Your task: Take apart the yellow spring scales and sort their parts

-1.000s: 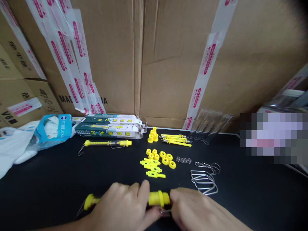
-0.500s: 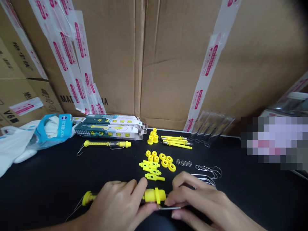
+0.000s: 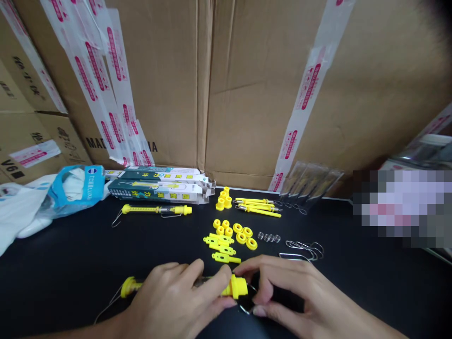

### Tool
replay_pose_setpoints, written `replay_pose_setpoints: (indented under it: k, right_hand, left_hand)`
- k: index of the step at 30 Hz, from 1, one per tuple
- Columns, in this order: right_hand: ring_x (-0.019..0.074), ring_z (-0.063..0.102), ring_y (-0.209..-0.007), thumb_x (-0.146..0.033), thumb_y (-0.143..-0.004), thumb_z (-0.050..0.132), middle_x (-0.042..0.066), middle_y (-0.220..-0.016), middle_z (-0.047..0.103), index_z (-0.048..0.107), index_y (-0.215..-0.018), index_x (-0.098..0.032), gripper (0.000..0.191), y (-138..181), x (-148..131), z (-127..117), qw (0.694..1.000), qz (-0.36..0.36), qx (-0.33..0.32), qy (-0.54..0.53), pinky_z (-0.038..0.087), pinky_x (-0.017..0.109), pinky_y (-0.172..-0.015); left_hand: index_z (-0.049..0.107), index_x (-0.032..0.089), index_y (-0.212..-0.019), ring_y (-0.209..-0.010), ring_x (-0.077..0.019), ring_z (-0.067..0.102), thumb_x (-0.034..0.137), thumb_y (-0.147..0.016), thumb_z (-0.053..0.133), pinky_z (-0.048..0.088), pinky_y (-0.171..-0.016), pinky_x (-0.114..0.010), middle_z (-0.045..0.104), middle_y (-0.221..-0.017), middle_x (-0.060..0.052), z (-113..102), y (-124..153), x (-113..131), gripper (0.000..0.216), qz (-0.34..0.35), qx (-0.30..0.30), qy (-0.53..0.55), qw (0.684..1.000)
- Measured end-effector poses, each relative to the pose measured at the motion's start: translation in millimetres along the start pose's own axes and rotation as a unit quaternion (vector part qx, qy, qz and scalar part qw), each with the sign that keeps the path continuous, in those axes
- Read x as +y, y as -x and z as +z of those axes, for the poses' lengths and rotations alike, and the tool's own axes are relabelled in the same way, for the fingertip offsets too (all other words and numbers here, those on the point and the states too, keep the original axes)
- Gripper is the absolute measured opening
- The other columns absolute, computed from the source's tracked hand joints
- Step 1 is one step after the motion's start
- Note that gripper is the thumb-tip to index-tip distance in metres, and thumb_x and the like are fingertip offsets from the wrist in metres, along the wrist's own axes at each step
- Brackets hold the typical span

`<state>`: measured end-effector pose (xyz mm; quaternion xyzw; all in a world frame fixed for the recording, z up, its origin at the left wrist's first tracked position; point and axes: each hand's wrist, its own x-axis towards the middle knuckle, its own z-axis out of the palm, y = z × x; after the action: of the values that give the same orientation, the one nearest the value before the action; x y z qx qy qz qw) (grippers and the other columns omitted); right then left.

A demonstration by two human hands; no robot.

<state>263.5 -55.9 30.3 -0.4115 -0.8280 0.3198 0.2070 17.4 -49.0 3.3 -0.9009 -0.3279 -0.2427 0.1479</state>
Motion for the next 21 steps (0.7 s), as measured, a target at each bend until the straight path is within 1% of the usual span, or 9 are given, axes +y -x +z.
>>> replay_pose_setpoints:
  k: [3, 5, 7, 9, 12, 13, 15, 18, 21]
  right_hand:
    - [0.0113, 0.069, -0.093, -0.017, -0.091, 0.066, -0.005, -0.100, 0.073, 0.060, -0.079, -0.024, 0.015, -1, -4, 5, 1.000, -0.015, -0.004, 0.000, 0.050, 0.019, -0.082]
    - [0.0113, 0.067, -0.081, -0.013, -0.082, 0.074, -0.005, -0.089, 0.070, 0.062, -0.084, -0.024, 0.017, -2, -8, 8, 1.000, -0.002, -0.001, 0.018, 0.051, 0.019, -0.073]
    - [0.0125, 0.066, -0.078, -0.011, -0.072, 0.083, -0.005, -0.086, 0.068, 0.063, -0.089, -0.024, 0.029, -2, -13, 9, 0.999, 0.020, 0.009, 0.030, 0.051, 0.019, -0.070]
    - [0.0137, 0.066, -0.083, -0.008, -0.065, 0.086, -0.003, -0.092, 0.069, 0.064, -0.098, -0.023, 0.042, -2, -14, 7, 0.999, 0.033, 0.005, 0.030, 0.052, 0.019, -0.074]
    - [0.0159, 0.066, -0.096, -0.011, -0.071, 0.082, -0.001, -0.106, 0.069, 0.063, -0.119, -0.027, 0.054, 2, -4, -6, 0.998, 0.039, -0.006, 0.046, 0.051, 0.023, -0.087]
    - [0.0172, 0.065, -0.102, -0.017, -0.077, 0.079, 0.000, -0.112, 0.068, 0.064, -0.120, -0.030, 0.048, 3, 2, -13, 0.997, 0.044, -0.006, 0.058, 0.050, 0.027, -0.092]
    - [0.0195, 0.065, -0.104, -0.027, -0.083, 0.076, 0.001, -0.115, 0.067, 0.068, -0.114, -0.032, 0.032, 7, 15, -28, 0.996, 0.051, -0.007, 0.076, 0.051, 0.031, -0.092]
    - [0.0223, 0.066, -0.098, -0.029, -0.080, 0.077, 0.004, -0.108, 0.068, 0.072, -0.109, -0.029, 0.029, 12, 31, -49, 0.994, 0.059, 0.011, 0.094, 0.053, 0.035, -0.086]
    - [0.0255, 0.065, -0.096, -0.028, -0.076, 0.079, 0.005, -0.104, 0.070, 0.075, -0.106, -0.030, 0.030, 15, 41, -60, 0.990, 0.074, 0.015, 0.118, 0.054, 0.041, -0.085]
  left_hand:
    - [0.058, 0.026, -0.105, -0.046, -0.0162, 0.065, 0.042, -0.109, 0.018, 0.042, -0.042, -0.029, 0.066, -0.067, 0.004, -2, -2, -1, 0.044, -0.008, 0.010, 0.005, 1.000]
    - [0.058, 0.026, -0.106, -0.046, -0.0153, 0.064, 0.042, -0.109, 0.018, 0.041, -0.042, -0.028, 0.064, -0.067, 0.004, -3, -3, -2, 0.044, -0.007, 0.011, 0.015, 1.000]
    - [0.059, 0.026, -0.108, -0.046, -0.0140, 0.064, 0.042, -0.109, 0.020, 0.041, -0.041, -0.026, 0.062, -0.067, 0.004, -5, -4, -2, 0.042, -0.003, 0.010, 0.023, 1.000]
    - [0.060, 0.026, -0.108, -0.046, -0.0130, 0.063, 0.042, -0.109, 0.020, 0.040, -0.040, -0.024, 0.060, -0.066, 0.004, -7, -5, -2, 0.043, -0.002, 0.007, 0.023, 1.000]
    - [0.063, 0.026, -0.106, -0.046, -0.0124, 0.062, 0.039, -0.109, 0.019, 0.041, -0.040, -0.023, 0.059, -0.065, 0.003, -8, -7, -2, 0.045, 0.004, 0.006, 0.011, 1.000]
    - [0.063, 0.025, -0.105, -0.046, -0.0122, 0.062, 0.038, -0.109, 0.020, 0.041, -0.041, -0.023, 0.059, -0.065, 0.003, -9, -7, -2, 0.045, 0.008, 0.008, 0.007, 1.000]
    - [0.064, 0.024, -0.104, -0.049, -0.0120, 0.062, 0.037, -0.109, 0.021, 0.041, -0.042, -0.024, 0.059, -0.066, 0.003, -8, -8, -3, 0.045, 0.015, 0.009, -0.001, 1.000]
    - [0.065, 0.025, -0.105, -0.053, -0.0125, 0.064, 0.034, -0.110, 0.019, 0.043, -0.045, -0.025, 0.063, -0.071, 0.003, -7, -6, -2, 0.047, 0.021, -0.005, -0.017, 1.000]
    - [0.064, 0.025, -0.106, -0.057, -0.0139, 0.065, 0.032, -0.110, 0.010, 0.045, -0.048, -0.027, 0.065, -0.072, 0.003, -5, -3, -1, 0.054, 0.017, -0.022, -0.026, 0.999]
